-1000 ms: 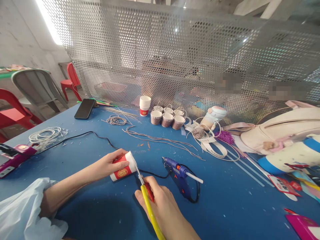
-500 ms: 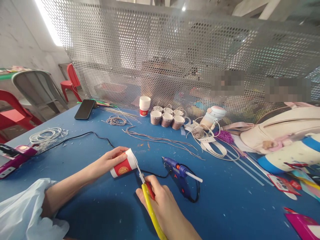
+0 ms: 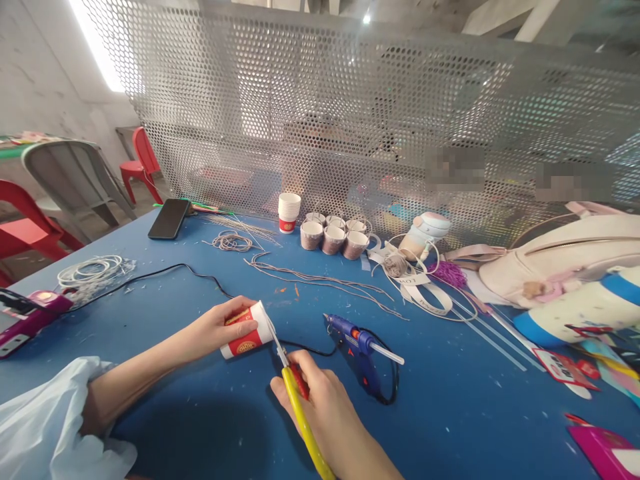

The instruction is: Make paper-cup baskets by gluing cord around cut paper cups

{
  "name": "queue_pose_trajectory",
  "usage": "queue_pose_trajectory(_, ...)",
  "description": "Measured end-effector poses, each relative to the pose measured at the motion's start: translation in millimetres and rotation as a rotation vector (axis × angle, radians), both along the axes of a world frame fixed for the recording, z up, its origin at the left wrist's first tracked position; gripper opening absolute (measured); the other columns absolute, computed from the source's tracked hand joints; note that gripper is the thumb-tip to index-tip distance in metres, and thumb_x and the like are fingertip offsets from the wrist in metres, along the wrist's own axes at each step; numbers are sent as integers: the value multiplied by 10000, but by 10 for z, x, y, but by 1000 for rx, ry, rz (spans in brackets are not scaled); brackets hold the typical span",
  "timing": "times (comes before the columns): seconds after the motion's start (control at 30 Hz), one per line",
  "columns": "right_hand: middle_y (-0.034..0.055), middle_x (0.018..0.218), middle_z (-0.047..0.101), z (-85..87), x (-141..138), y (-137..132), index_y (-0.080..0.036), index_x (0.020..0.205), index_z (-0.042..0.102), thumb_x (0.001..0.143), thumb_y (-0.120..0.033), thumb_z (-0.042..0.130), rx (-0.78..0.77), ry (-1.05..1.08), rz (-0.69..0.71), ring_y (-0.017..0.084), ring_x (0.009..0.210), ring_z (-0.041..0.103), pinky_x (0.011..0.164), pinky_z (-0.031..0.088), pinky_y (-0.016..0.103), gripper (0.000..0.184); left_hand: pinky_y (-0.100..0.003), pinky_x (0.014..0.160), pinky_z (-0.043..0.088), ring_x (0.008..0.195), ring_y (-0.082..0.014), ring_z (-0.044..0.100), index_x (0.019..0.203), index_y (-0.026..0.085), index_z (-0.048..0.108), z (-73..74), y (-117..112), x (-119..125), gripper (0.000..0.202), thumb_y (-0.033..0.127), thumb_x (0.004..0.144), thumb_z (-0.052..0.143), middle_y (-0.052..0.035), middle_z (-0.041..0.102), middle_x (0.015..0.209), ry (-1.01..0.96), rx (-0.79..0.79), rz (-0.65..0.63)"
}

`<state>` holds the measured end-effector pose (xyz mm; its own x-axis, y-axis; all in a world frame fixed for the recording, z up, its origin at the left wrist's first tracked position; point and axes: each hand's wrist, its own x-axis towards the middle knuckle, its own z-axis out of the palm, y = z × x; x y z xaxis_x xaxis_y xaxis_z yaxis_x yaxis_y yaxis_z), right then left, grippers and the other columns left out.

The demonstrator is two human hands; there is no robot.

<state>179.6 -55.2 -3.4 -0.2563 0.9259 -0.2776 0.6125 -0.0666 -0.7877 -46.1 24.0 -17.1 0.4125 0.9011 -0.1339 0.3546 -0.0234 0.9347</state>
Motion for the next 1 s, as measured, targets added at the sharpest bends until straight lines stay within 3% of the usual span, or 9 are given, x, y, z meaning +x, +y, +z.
queue_pose_trajectory(0.2, -88, 567, 269, -51, 16, -2, -235, 914, 523, 898, -488, 500, -15, 34, -3, 107, 509, 252, 473, 206, 234, 255, -344, 814, 521, 940, -241, 622, 1166, 166, 569, 1, 7, -6, 493, 517, 821, 575, -74, 678, 1061, 58, 23, 24)
queue_pose_trajectory(0.5, -55, 596, 434, 1, 2, 3, -254, 917, 548, 902, -490, 479, 58, -38, -3, 135, 563, 399, 504, 316, 213, 246, -314, 773, 500, 871, -218, 642, 1203, 199, 563, 33, -60, 48, 438, 457, 850, 538, -53, 695, 1029, 268, 196, 37)
queue_pose_trajectory(0.63, -60, 579, 424, 7, -1, 5, -256, 926, 549, 905, -510, 458, 43, -79, 5, 138, 551, 414, 509, 305, 219, 271, -330, 793, 494, 915, -238, 639, 1214, 201, 560, 39, -73, 73, 456, 462, 840, 541, -71, 691, 1058, 323, 220, 57)
queue_pose_trajectory(0.8, -76, 550, 338, 24, -11, 2, -239, 940, 515, 917, -519, 433, 0, -55, 38, 128, 513, 352, 492, 250, 235, 292, -327, 813, 490, 917, -228, 627, 1197, 201, 564, 20, -49, 61, 476, 502, 828, 554, -63, 684, 1061, 222, 178, 83)
queue_pose_trajectory(0.93, -76, 567, 357, 34, -14, -13, -239, 953, 512, 924, -495, 440, 10, -35, 41, 123, 520, 356, 514, 263, 239, 268, -309, 758, 497, 879, -217, 625, 1234, 165, 546, 1, 5, 37, 570, 585, 854, 481, -71, 685, 1041, 36, 27, 176)
queue_pose_trajectory(1.0, -70, 583, 385, 28, -14, -14, -243, 960, 521, 918, -485, 458, 25, -34, 29, 126, 532, 374, 519, 284, 235, 253, -302, 731, 493, 862, -220, 625, 1182, 155, 588, 7, 20, 32, 564, 600, 853, 483, -66, 696, 999, 5, -43, 158)
